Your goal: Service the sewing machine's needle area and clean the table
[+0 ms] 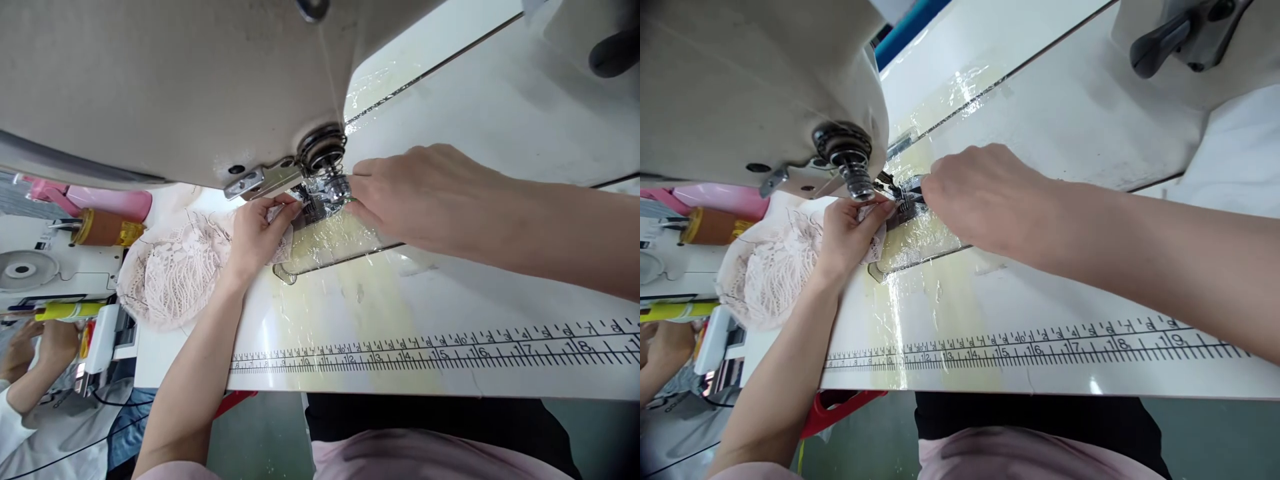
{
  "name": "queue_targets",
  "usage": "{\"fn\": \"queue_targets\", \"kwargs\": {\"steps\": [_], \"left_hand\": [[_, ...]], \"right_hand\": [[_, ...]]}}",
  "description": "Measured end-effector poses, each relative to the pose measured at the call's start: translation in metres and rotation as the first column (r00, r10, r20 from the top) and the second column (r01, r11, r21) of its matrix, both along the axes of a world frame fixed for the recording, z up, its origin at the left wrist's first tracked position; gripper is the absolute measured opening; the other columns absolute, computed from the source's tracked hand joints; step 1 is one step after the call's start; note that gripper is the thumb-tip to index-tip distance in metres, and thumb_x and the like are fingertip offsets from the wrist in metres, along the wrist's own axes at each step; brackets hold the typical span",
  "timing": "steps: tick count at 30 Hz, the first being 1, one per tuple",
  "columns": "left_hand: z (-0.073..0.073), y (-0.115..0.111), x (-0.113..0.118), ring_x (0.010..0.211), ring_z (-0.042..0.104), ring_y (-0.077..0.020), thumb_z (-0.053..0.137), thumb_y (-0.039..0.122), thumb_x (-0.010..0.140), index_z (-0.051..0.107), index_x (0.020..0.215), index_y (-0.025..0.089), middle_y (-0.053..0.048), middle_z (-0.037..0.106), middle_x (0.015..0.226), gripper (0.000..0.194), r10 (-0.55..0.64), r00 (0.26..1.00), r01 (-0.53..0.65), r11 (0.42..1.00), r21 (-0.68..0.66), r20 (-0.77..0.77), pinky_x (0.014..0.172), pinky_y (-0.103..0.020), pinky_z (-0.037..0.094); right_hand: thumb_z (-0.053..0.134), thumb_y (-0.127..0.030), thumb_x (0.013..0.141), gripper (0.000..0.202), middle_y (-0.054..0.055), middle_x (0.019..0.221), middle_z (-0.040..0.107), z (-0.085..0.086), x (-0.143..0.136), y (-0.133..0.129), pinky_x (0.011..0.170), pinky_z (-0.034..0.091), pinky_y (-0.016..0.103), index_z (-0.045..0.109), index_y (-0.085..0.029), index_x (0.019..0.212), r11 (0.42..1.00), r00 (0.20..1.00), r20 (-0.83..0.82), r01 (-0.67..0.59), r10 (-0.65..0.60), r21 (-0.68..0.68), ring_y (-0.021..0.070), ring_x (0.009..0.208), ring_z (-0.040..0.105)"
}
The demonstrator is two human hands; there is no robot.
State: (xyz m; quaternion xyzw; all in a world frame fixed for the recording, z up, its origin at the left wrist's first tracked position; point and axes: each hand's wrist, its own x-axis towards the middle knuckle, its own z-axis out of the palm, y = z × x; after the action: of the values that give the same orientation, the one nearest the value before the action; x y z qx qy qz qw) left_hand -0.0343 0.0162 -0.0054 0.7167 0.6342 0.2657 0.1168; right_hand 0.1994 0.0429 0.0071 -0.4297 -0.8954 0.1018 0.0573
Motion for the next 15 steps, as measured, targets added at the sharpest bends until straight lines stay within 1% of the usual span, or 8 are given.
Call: {"fn": "queue_targets", "kwargs": {"steps": [2,3,4,7,10,13,14,15], "left_hand": [[0.000,0.000,0.000,0.071,0.065,-0.0144,0.068,0.031,0.087,0.075,0.083,0.021,-0.001,0.074,0.079,0.013,0.001,1.000,-0.001,1.000,-0.002,-0.005,0.066,-0.028,0.050],[-0.001,0.000,0.000,0.069,0.065,-0.0142,0.068,0.031,0.087,0.075,0.083,0.021,0.000,0.074,0.078,0.013,-0.004,1.000,0.004,1.000,0.003,-0.006,0.065,-0.027,0.050],[-0.001,0.000,0.000,0.068,0.064,-0.0140,0.068,0.031,0.087,0.075,0.082,0.021,0.000,0.074,0.077,0.013,-0.010,1.000,0.010,1.000,0.008,-0.006,0.065,-0.027,0.050],[-0.001,0.000,0.001,0.068,0.064,-0.0142,0.067,0.030,0.086,0.075,0.082,0.021,0.000,0.073,0.077,0.013,-0.013,1.000,0.013,1.000,0.020,0.002,0.066,-0.028,0.050],[-0.001,0.000,0.001,0.070,0.064,-0.0152,0.067,0.031,0.086,0.074,0.082,0.021,0.000,0.074,0.078,0.013,-0.004,1.000,0.004,1.000,0.024,0.003,0.067,-0.028,0.050],[0.000,0.000,0.002,0.069,0.064,-0.0151,0.066,0.031,0.085,0.074,0.081,0.020,0.000,0.074,0.078,0.014,-0.010,1.000,0.010,0.999,0.030,0.012,0.066,-0.028,0.050],[0.000,-0.001,0.002,0.069,0.064,-0.0148,0.066,0.030,0.085,0.074,0.081,0.020,0.000,0.074,0.078,0.013,-0.015,1.000,0.014,0.999,0.029,0.015,0.065,-0.028,0.050],[0.001,-0.001,0.002,0.068,0.063,-0.0144,0.066,0.030,0.085,0.074,0.081,0.020,0.000,0.074,0.077,0.013,-0.018,1.000,0.017,0.999,0.031,0.017,0.065,-0.027,0.050]], "right_hand": [[0.055,0.002,0.077,0.020,0.006,0.079,0.059,0.005,-0.005,0.000,0.063,0.036,0.033,0.060,-0.018,0.080,0.996,0.974,0.211,-0.085,0.084,-0.005,0.0149,0.062,0.051],[0.054,0.003,0.077,0.022,0.006,0.081,0.060,0.007,-0.008,-0.001,0.064,0.037,0.033,0.061,-0.018,0.083,0.995,0.957,0.273,-0.104,0.102,-0.007,0.0147,0.064,0.053],[0.053,0.003,0.079,0.023,0.007,0.082,0.061,0.009,-0.009,-0.001,0.066,0.037,0.033,0.063,-0.017,0.086,0.994,0.952,0.290,-0.106,0.102,-0.003,0.0149,0.066,0.054],[0.051,0.000,0.083,0.026,0.007,0.081,0.062,0.010,-0.014,-0.003,0.068,0.037,0.033,0.065,-0.018,0.096,0.995,0.959,0.268,-0.100,0.091,0.019,0.0164,0.070,0.056],[0.050,0.002,0.080,0.034,0.006,0.076,0.061,0.009,-0.016,-0.004,0.065,0.036,0.032,0.065,-0.018,0.104,0.994,0.962,0.255,-0.106,0.094,0.030,0.0186,0.070,0.057],[0.051,0.006,0.074,0.038,0.006,0.074,0.060,0.007,-0.018,-0.003,0.064,0.037,0.032,0.066,-0.017,0.101,0.994,0.967,0.234,-0.104,0.097,0.015,0.0205,0.070,0.059],[0.051,0.007,0.072,0.037,0.006,0.073,0.059,0.006,-0.018,-0.003,0.066,0.038,0.032,0.066,-0.016,0.097,0.996,0.981,0.170,-0.091,0.089,0.001,0.0209,0.070,0.059],[0.052,0.007,0.071,0.034,0.005,0.072,0.059,0.005,-0.017,-0.002,0.068,0.039,0.033,0.067,-0.016,0.092,0.998,0.995,0.070,-0.069,0.070,-0.015,0.0214,0.071,0.060]]}}
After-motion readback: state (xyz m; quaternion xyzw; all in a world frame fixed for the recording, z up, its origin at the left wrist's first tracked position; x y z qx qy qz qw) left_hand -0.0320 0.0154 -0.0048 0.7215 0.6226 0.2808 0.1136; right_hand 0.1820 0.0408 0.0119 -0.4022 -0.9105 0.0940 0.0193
